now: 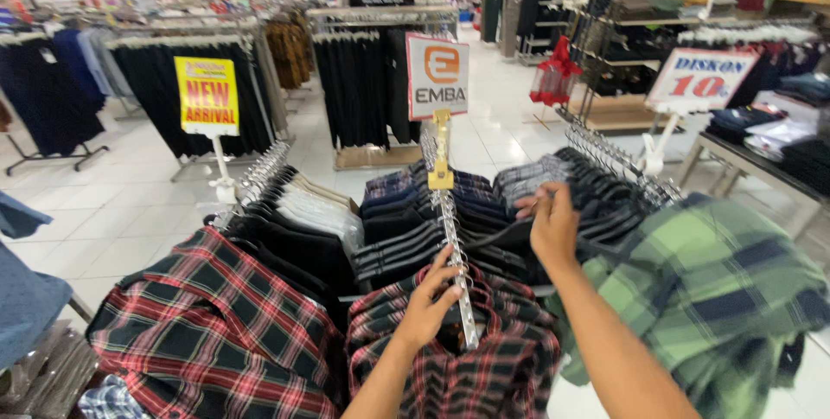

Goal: The person tidies a clothing rack by rearranging plaid shirts on hangers, buttoning the top buttons of a shirt while it hangs, and smoothing the garments with their hands.

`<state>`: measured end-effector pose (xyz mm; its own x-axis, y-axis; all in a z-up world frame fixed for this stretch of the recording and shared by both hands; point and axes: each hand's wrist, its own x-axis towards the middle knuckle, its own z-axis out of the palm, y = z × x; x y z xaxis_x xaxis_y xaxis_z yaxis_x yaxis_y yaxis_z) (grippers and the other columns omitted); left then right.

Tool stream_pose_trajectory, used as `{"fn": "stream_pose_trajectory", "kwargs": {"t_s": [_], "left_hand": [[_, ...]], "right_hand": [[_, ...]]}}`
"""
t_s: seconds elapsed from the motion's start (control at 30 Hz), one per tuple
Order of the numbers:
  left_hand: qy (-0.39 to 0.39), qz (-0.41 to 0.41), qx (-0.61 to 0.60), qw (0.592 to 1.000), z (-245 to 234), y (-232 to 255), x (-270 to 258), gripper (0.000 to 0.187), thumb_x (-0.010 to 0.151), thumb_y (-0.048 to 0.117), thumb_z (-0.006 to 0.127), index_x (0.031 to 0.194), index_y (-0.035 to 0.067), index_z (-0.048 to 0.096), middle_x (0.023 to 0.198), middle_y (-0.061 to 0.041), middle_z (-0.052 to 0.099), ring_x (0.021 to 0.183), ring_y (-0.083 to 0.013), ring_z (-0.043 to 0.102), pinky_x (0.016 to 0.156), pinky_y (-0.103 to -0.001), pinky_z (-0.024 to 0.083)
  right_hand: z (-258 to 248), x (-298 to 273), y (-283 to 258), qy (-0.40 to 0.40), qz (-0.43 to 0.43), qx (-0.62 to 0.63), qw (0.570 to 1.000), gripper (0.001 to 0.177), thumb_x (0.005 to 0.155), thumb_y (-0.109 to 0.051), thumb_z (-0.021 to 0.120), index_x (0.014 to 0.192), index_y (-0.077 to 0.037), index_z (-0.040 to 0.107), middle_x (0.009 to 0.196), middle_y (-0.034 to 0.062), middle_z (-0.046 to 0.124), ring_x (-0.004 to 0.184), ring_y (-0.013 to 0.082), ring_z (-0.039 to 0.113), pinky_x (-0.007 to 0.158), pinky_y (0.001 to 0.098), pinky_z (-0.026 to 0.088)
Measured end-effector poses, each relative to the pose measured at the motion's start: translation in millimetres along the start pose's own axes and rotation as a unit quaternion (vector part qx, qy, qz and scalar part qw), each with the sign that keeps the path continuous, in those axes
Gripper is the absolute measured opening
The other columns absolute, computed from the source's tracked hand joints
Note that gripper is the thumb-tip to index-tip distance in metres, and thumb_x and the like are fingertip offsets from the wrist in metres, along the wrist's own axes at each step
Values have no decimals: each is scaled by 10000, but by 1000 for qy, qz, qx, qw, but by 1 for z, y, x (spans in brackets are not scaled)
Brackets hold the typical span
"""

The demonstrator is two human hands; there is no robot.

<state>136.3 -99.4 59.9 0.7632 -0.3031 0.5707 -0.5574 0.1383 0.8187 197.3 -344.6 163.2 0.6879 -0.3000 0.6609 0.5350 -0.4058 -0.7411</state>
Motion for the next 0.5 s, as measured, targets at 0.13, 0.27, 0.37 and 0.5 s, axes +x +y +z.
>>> {"fn": "stream_pose_trajectory", "kwargs": {"t_s": [0.13, 0.27, 0.37, 0.5], "left_hand": [[-21, -36, 23, 999, -1, 25, -1, 320, 1004, 188, 639, 1317, 122, 657, 1699, -82, 319, 1498, -359, 384, 1121, -525, 426], [-21, -45, 22, 999, -5, 9, 1, 330, 1017, 199, 632, 1337, 122, 655, 1701, -90, 308, 1496, -384, 374, 1105, -557, 432], [-8, -59, 3, 998, 0, 21, -1, 351, 1006, 175, 637, 1345, 83, 641, 1703, -137, 289, 1490, -455, 352, 1117, -627, 400], [71, -126, 58, 988, 9, 52, -15, 515, 966, 174, 703, 1468, 158, 589, 1670, -91, 367, 1472, -408, 408, 1148, -595, 391]], "right_hand": [[-44, -5, -28, 46, -52, -148, 987, 87, 1141, -178, 416, 1173, -145, 490, 793, 14, 772, 765, 145, 752, 837, 296, 540], [-92, -22, -66, 47, -35, -223, 973, 114, 1191, -232, 415, 1208, -152, 493, 804, 3, 761, 762, 164, 741, 816, 316, 534], [-121, -47, -98, 5, 2, -267, 964, 94, 1182, -226, 443, 1204, -155, 501, 775, -3, 758, 750, 180, 740, 815, 334, 535], [-138, -88, -106, -72, 101, -277, 953, 109, 1116, -254, 487, 1180, -192, 549, 667, 7, 760, 773, 243, 758, 816, 376, 545]]}}
